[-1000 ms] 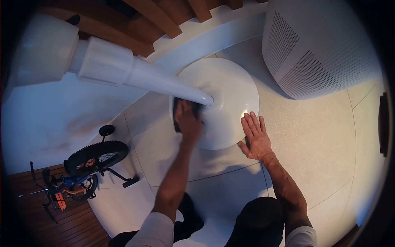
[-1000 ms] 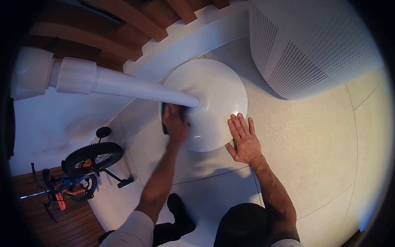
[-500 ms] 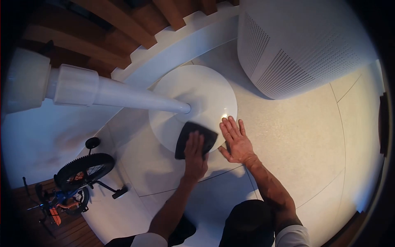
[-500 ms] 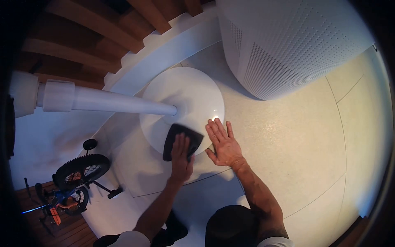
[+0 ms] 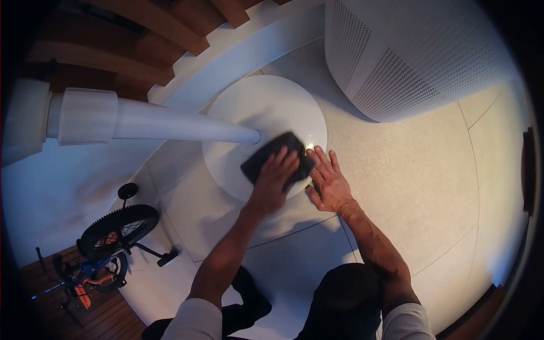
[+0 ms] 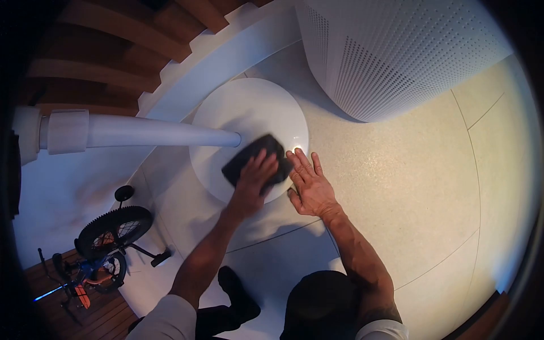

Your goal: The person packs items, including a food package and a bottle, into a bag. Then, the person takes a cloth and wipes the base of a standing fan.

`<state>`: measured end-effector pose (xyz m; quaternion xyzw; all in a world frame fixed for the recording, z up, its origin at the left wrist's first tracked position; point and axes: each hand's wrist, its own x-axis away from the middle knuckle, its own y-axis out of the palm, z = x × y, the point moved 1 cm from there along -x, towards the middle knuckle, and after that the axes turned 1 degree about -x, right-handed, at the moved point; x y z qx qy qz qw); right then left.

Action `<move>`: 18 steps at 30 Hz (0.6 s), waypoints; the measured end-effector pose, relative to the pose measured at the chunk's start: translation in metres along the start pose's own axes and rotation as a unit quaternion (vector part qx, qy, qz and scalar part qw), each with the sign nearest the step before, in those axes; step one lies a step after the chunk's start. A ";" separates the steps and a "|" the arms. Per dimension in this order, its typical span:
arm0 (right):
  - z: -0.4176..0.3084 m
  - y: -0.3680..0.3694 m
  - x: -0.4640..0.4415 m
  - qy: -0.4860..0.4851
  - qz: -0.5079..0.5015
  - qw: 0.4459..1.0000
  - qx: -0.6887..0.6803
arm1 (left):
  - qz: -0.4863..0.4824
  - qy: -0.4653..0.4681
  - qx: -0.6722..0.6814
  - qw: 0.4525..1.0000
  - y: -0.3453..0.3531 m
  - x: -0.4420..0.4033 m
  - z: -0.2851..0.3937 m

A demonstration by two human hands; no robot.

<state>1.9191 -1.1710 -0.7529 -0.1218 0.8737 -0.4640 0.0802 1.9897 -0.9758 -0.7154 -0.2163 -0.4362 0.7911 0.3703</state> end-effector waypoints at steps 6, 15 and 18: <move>-0.005 -0.004 -0.002 -0.004 0.022 1.000 0.001 | -0.077 -0.043 -0.065 0.994 0.031 0.145 0.001; -0.008 -0.005 -0.003 0.003 0.028 1.000 0.001 | 0.096 -0.207 -0.021 0.973 0.039 0.114 0.030; -0.008 -0.003 -0.003 -0.001 0.030 1.000 -0.006 | 0.258 -0.374 -0.057 0.889 0.032 0.092 -0.010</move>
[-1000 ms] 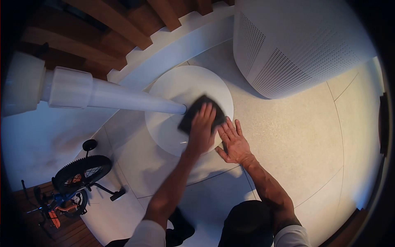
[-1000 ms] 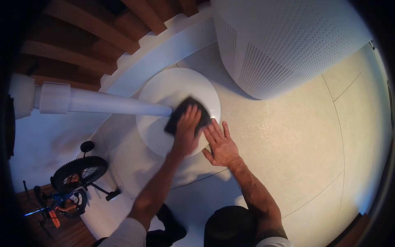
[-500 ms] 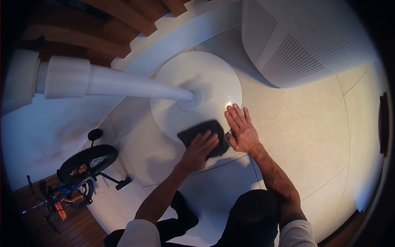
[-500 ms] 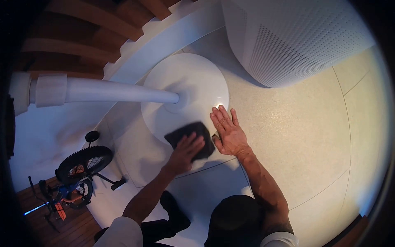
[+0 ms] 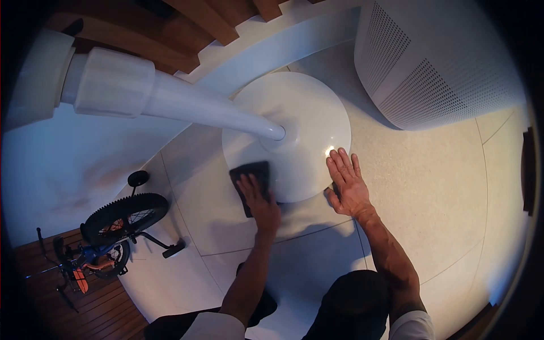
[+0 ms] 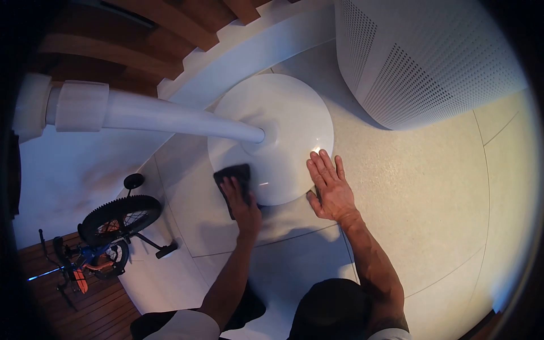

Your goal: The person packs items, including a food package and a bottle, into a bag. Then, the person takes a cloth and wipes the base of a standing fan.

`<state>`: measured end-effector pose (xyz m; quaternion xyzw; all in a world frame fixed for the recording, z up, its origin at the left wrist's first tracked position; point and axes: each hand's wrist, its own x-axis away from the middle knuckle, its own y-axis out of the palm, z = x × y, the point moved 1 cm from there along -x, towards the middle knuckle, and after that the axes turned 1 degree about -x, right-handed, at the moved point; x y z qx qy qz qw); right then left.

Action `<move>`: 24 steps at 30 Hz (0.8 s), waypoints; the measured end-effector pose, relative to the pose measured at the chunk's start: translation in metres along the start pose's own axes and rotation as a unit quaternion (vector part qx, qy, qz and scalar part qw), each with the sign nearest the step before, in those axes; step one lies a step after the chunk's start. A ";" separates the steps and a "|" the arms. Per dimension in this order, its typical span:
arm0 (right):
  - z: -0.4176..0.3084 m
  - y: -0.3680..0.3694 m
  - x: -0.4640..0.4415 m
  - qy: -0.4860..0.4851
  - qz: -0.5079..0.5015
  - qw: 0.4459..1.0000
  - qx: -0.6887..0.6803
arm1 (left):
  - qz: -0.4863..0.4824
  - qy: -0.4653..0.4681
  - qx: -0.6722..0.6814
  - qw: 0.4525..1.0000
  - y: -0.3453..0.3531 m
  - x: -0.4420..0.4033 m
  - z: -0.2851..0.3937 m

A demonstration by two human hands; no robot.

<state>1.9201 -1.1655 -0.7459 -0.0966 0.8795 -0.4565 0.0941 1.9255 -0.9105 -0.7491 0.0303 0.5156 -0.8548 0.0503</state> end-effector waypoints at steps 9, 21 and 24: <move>0.002 -0.004 -0.001 0.012 -0.014 1.000 0.008 | -0.089 0.099 0.142 0.981 0.027 -0.256 -0.012; 0.002 -0.004 -0.002 0.012 -0.022 1.000 0.003 | -0.050 0.101 -0.021 0.993 0.002 -0.185 -0.052; 0.001 -0.005 -0.002 0.012 -0.020 1.000 0.001 | 0.004 0.084 -0.063 0.995 -0.009 -0.104 -0.032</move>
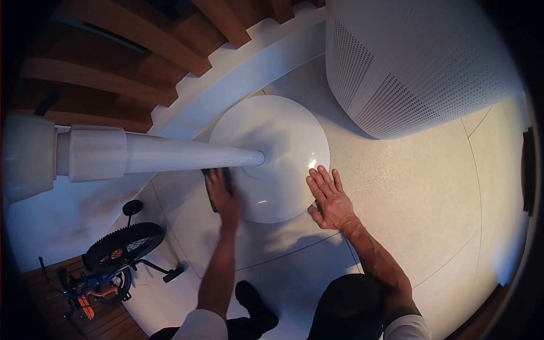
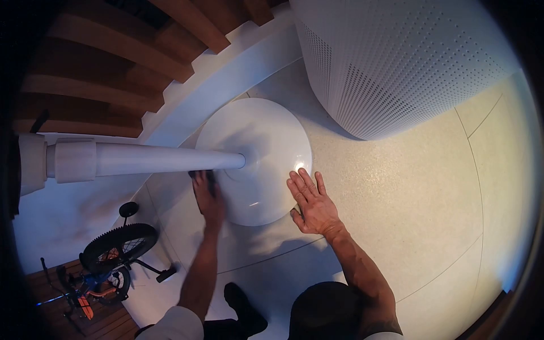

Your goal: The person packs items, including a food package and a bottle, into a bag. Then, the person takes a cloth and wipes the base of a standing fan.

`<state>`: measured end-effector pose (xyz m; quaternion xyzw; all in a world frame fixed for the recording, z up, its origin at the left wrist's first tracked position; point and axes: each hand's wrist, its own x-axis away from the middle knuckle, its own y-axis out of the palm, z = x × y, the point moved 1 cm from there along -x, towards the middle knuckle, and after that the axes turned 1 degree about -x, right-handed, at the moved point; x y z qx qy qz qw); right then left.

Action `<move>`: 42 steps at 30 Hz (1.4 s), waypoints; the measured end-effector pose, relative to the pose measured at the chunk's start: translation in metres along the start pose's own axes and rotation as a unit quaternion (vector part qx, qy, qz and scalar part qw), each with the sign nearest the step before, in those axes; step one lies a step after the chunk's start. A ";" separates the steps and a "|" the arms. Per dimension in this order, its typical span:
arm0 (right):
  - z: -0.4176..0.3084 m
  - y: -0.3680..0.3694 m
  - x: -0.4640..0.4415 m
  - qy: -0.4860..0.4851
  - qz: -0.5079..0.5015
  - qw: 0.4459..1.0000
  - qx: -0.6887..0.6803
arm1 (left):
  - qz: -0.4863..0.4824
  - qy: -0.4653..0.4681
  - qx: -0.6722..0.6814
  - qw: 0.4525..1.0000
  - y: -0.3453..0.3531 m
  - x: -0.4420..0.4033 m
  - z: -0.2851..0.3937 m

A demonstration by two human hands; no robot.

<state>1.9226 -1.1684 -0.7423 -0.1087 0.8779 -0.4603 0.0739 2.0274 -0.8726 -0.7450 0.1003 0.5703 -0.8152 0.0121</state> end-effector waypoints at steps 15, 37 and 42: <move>0.004 0.001 0.002 -0.005 0.008 1.000 -0.009 | -0.130 0.301 0.051 0.943 0.074 -0.096 0.179; 0.007 0.007 0.005 0.013 0.088 0.996 -0.024 | -0.066 0.322 0.027 0.944 0.096 -0.099 0.166; 0.011 0.010 0.005 0.008 0.089 0.996 -0.015 | -0.158 0.313 0.072 0.934 0.018 0.049 0.115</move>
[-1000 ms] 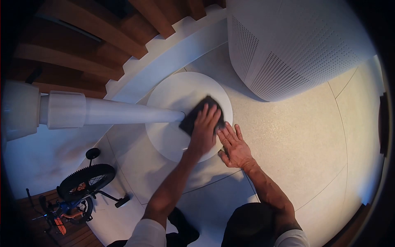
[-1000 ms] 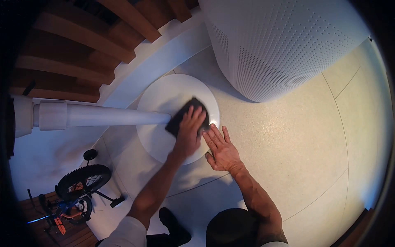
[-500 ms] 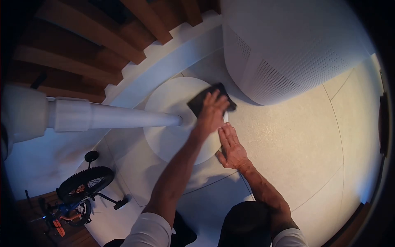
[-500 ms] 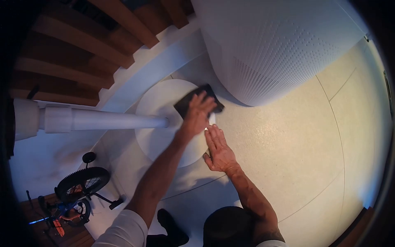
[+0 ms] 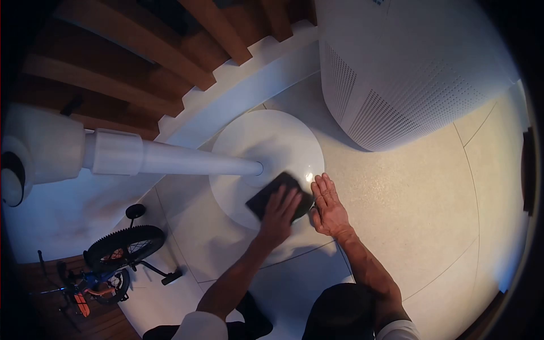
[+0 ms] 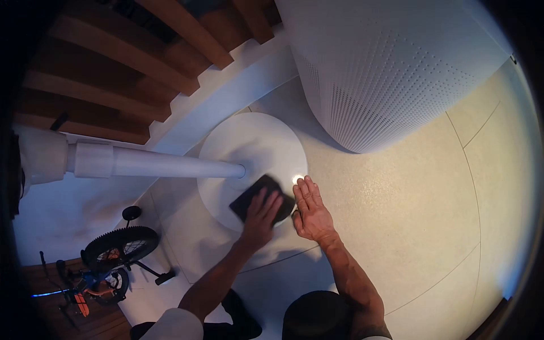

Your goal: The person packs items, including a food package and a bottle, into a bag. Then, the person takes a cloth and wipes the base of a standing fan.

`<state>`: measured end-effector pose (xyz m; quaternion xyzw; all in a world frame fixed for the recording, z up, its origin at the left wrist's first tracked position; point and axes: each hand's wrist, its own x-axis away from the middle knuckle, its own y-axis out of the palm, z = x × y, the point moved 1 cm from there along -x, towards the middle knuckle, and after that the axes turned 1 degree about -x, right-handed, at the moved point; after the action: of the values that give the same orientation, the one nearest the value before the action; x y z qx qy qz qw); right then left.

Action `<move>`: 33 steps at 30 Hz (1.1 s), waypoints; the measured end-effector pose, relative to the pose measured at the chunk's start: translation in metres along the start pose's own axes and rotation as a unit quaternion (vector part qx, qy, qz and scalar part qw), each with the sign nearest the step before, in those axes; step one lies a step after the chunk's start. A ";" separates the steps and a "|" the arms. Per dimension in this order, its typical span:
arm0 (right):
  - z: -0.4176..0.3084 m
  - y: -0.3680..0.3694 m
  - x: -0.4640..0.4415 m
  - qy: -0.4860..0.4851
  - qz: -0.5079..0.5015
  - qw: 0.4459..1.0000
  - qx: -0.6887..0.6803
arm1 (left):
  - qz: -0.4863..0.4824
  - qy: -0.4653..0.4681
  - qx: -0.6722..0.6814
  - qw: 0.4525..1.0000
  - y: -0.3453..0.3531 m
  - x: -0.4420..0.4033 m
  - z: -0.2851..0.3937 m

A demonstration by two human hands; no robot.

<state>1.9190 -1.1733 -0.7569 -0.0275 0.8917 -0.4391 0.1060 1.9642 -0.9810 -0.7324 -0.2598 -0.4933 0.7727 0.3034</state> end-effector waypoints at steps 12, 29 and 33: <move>-0.003 -0.007 -0.005 0.008 -0.001 1.000 0.007 | -0.109 -0.007 0.079 0.991 -0.074 -0.149 -0.157; -0.004 -0.004 -0.004 0.008 -0.027 1.000 0.002 | 0.082 -0.161 -0.071 0.981 -0.048 -0.024 -0.177; -0.005 -0.003 -0.004 0.003 -0.010 1.000 -0.017 | 0.113 -0.255 0.016 0.960 -0.051 -0.003 -0.170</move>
<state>1.9220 -1.1711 -0.7510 -0.0369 0.8990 -0.4252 0.0982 2.0962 -0.8630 -0.7498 -0.1030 -0.5097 0.8502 0.0825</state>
